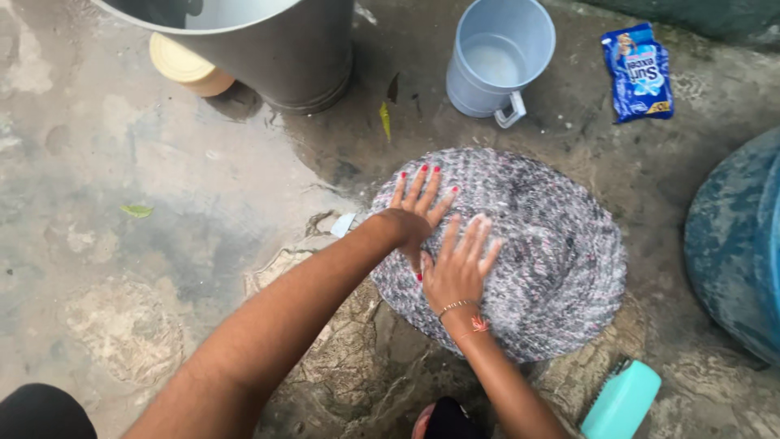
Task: The person washes a circular grey rug by applying water and soap, scrubbing it with their hands and a small turquoise brush, and rinsing it.
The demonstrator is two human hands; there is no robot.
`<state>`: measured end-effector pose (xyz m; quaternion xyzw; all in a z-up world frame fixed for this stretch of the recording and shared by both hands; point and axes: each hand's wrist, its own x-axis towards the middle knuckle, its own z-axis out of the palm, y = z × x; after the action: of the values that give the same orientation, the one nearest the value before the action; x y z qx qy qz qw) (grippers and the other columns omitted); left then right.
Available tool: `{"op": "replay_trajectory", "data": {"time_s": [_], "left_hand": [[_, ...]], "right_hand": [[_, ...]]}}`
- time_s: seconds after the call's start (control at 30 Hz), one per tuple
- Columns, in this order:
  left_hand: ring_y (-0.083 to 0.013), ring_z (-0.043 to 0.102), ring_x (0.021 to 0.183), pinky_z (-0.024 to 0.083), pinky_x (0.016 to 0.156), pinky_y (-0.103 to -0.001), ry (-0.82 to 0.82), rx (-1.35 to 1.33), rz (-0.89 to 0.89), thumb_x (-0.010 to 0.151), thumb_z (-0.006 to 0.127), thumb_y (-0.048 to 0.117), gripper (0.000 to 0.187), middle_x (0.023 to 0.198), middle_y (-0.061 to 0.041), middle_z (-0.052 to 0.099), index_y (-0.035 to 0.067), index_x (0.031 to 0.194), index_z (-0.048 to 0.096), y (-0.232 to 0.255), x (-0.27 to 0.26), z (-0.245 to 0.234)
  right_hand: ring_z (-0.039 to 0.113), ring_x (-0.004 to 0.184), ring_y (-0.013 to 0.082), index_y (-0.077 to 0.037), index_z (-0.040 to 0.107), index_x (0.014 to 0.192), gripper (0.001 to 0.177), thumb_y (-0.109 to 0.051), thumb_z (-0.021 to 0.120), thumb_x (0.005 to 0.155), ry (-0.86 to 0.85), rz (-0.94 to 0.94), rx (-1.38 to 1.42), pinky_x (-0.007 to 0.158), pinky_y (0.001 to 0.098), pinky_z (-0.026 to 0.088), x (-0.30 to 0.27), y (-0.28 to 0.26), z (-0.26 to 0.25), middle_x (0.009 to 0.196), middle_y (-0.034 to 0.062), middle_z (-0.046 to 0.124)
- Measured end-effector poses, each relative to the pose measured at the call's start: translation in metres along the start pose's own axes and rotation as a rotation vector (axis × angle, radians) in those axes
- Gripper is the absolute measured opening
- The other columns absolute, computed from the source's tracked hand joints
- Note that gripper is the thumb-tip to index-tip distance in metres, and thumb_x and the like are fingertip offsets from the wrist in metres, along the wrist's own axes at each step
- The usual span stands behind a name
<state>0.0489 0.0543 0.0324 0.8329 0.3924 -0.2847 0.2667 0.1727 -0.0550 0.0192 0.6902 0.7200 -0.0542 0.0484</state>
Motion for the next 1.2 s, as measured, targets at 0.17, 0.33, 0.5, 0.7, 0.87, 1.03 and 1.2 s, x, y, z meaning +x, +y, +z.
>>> {"op": "replay_trajectory", "data": {"time_s": [0.17, 0.33, 0.5, 0.7, 0.87, 1.03, 1.2], "left_hand": [[-0.0475, -0.019, 0.153, -0.004, 0.122, -0.065, 0.107, -0.036, 0.037, 0.053, 0.095, 0.061, 0.154, 0.166, -0.030, -0.017, 0.014, 0.163, -0.003, -0.003, -0.019, -0.001], [-0.0358, 0.012, 0.155, 0.009, 0.126, -0.053, 0.612, -0.163, 0.040, 0.084, 0.060, 0.069, 0.106, 0.166, -0.023, 0.016, 0.002, 0.157, 0.022, 0.004, -0.041, 0.044], [-0.0329, 0.021, 0.157, 0.013, 0.129, -0.051, 0.780, -0.196, -0.148, 0.096, 0.043, 0.034, 0.072, 0.167, -0.019, 0.028, 0.003, 0.159, 0.031, 0.028, -0.036, 0.081], [-0.0390, 0.022, 0.153, 0.013, 0.124, -0.056, 0.829, -0.210, -0.162, 0.091, 0.048, 0.038, 0.078, 0.162, -0.026, 0.028, -0.005, 0.154, 0.033, 0.022, -0.004, 0.052], [-0.0383, 0.022, 0.154, 0.012, 0.126, -0.056, 0.846, -0.132, -0.036, 0.091, 0.047, 0.038, 0.079, 0.163, -0.026, 0.028, -0.006, 0.155, 0.033, 0.009, 0.033, 0.024], [-0.0357, 0.022, 0.156, 0.012, 0.128, -0.054, 0.759, -0.020, 0.262, 0.089, 0.049, 0.037, 0.078, 0.165, -0.023, 0.028, -0.004, 0.153, 0.034, -0.014, 0.052, 0.004], [-0.0332, 0.020, 0.156, 0.012, 0.129, -0.050, 0.737, -0.042, 0.235, 0.089, 0.046, 0.034, 0.077, 0.167, -0.018, 0.025, 0.003, 0.158, 0.030, -0.005, 0.044, 0.007]], "right_hand": [[0.020, 0.149, 0.0490, -0.001, 0.032, 0.154, 0.076, -0.043, 0.053, 0.094, 0.099, -0.246, 0.099, 0.118, 0.0637, 0.014, -0.011, 0.012, 0.018, 0.158, 0.0347, 0.025], [0.024, 0.151, 0.0388, -0.001, 0.032, 0.155, 0.077, -0.050, 0.046, 0.097, 0.067, -0.360, 0.164, 0.122, 0.0534, 0.018, -0.036, 0.039, 0.023, 0.162, 0.0254, 0.029], [0.028, 0.151, 0.0376, 0.006, 0.030, 0.153, 0.089, -0.061, 0.041, 0.096, 0.121, -0.575, 0.221, 0.123, 0.0515, 0.019, 0.007, 0.046, 0.020, 0.161, 0.0256, 0.031], [0.028, 0.152, 0.0349, 0.005, 0.030, 0.157, 0.080, -0.046, 0.049, 0.098, 0.094, -0.375, 0.020, 0.124, 0.0472, 0.022, 0.107, 0.057, 0.001, 0.163, 0.0255, 0.030], [0.026, 0.155, 0.0378, 0.007, 0.030, 0.159, 0.073, -0.031, 0.053, 0.101, 0.218, -0.200, 0.177, 0.126, 0.0463, 0.022, 0.120, 0.059, 0.016, 0.166, 0.0272, 0.027], [0.025, 0.157, 0.0404, 0.012, 0.028, 0.159, 0.072, -0.024, 0.050, 0.101, 0.197, -0.249, 0.203, 0.129, 0.0462, 0.022, 0.083, 0.068, 0.025, 0.166, 0.0313, 0.027], [0.026, 0.153, 0.0390, 0.009, 0.031, 0.153, 0.071, -0.031, 0.051, 0.098, 0.126, -0.278, 0.178, 0.126, 0.0493, 0.021, 0.010, 0.061, 0.010, 0.162, 0.0288, 0.031]]}}
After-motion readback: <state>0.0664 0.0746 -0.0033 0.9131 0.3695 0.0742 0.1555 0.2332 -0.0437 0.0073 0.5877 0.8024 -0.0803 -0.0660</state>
